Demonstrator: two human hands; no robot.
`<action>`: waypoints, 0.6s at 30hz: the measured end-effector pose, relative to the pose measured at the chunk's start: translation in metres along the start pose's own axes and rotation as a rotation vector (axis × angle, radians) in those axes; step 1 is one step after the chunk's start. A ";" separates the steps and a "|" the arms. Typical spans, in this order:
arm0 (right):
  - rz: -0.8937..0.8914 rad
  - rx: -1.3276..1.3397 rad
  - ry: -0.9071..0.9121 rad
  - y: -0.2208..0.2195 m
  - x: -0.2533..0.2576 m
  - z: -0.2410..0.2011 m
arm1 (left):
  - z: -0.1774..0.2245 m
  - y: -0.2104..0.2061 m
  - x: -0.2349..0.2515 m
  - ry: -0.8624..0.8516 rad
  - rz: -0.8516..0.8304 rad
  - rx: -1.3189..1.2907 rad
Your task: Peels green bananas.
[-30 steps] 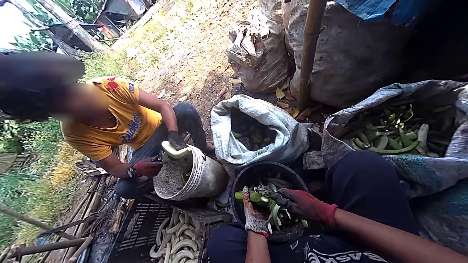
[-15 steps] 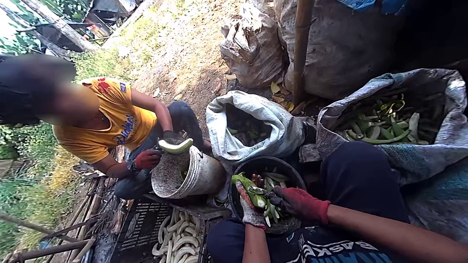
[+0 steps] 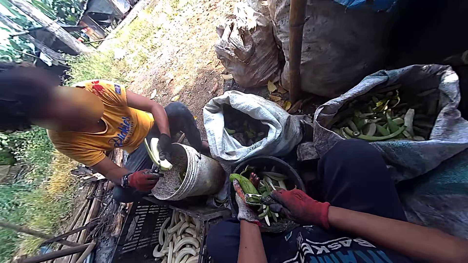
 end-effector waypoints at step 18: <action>-0.032 -0.151 -0.186 0.037 0.078 0.060 | -0.015 -0.013 -0.035 0.383 -0.198 0.303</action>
Point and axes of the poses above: each hand's wrist, its own x-axis towards the middle knuckle, its own y-axis out of the back of the hand, z = x × y, the point moved 8 cm from there along x, towards the middle knuckle, and after that the axes turned 1 degree about x, right-handed, at the moved point
